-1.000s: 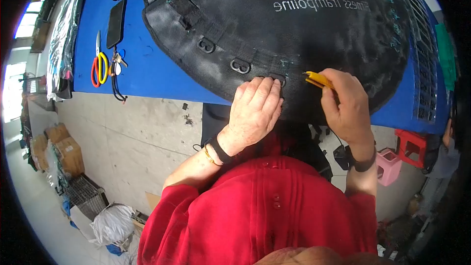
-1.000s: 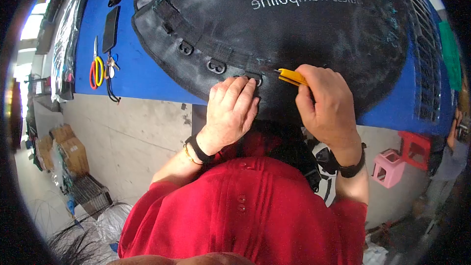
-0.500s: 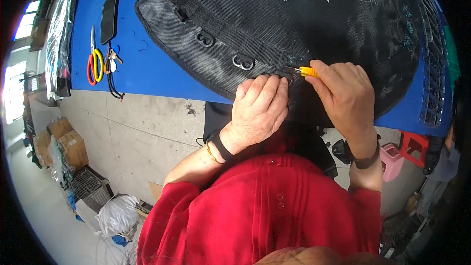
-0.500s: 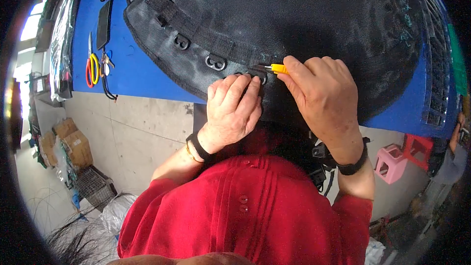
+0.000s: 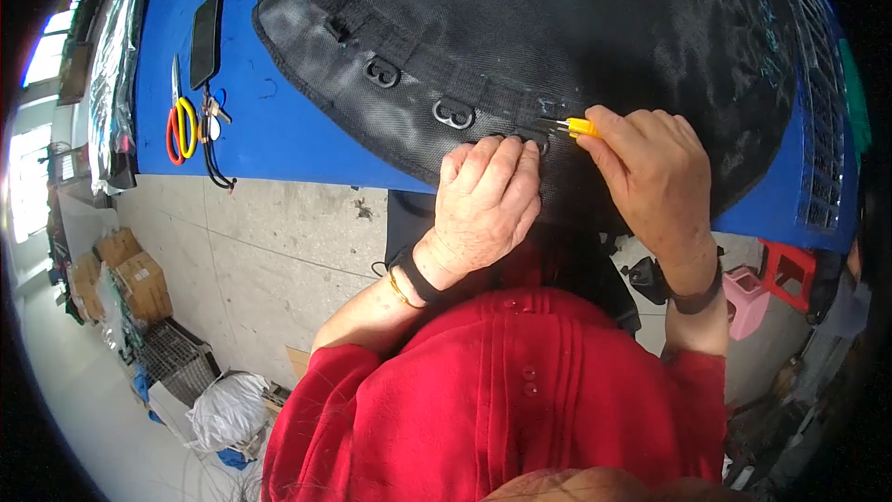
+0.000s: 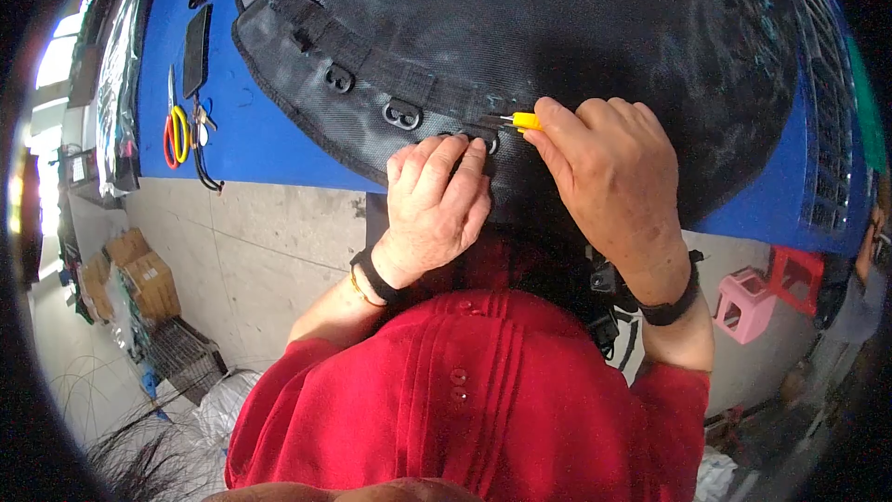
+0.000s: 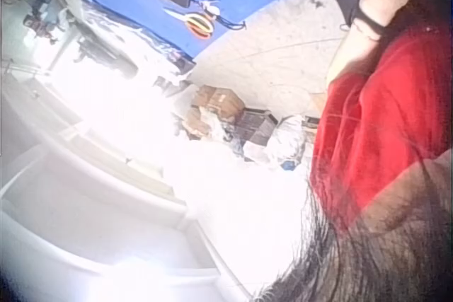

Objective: The person cuts a black fabric strap from a trampoline mat using a utility knife, pulls the strap away by hand, and then uses the knife to cut small slits into the edge of the mat.

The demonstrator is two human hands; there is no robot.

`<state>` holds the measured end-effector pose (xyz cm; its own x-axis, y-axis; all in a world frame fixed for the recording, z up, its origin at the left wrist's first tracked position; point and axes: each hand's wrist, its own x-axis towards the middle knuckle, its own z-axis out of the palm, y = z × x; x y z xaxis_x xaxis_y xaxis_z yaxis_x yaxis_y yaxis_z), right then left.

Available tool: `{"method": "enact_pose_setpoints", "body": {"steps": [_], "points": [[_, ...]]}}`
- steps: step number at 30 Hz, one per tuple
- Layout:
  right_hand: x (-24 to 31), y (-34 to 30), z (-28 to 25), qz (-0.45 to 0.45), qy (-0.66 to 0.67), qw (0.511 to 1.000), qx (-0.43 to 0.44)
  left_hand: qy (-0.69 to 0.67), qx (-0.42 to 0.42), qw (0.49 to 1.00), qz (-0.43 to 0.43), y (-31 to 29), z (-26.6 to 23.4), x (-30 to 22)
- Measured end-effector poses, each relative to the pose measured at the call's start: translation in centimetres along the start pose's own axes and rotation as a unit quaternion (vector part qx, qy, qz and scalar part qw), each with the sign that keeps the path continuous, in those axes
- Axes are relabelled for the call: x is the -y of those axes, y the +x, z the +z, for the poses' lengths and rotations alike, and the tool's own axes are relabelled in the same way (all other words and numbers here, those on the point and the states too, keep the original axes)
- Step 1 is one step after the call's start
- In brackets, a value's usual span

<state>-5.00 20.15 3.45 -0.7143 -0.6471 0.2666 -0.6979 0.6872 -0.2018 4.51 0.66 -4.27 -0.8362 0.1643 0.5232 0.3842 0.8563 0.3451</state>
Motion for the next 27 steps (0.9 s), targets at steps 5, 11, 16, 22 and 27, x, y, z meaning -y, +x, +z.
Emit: {"method": "enact_pose_setpoints", "body": {"steps": [5, 11, 16, 22, 27], "points": [[-0.2, -0.1, -0.1, 0.003, -0.004, 1.0, 0.004, 0.002, -0.002, 1.0, 0.002, 0.0, 0.2, 0.0], [-0.2, -0.3, 0.2, 0.002, 0.018, 1.0, -0.012, 0.005, 0.0, 1.0, -0.003, -0.1, 0.1, 0.0], [-0.7, -0.9, 0.4, 0.0, 0.005, 1.0, -0.002, 0.001, -0.003, 1.0, -0.002, 0.0, 0.2, -0.1], [-1.0, -1.3, 0.6, 0.002, 0.008, 1.0, -0.004, 0.0, 0.0, 1.0, -0.003, 0.1, 0.0, 0.0], [-1.0, -1.3, 0.7, 0.013, 0.032, 0.999, -0.011, 0.01, 0.0, 1.0, -0.002, 0.0, 0.1, -0.1]]}}
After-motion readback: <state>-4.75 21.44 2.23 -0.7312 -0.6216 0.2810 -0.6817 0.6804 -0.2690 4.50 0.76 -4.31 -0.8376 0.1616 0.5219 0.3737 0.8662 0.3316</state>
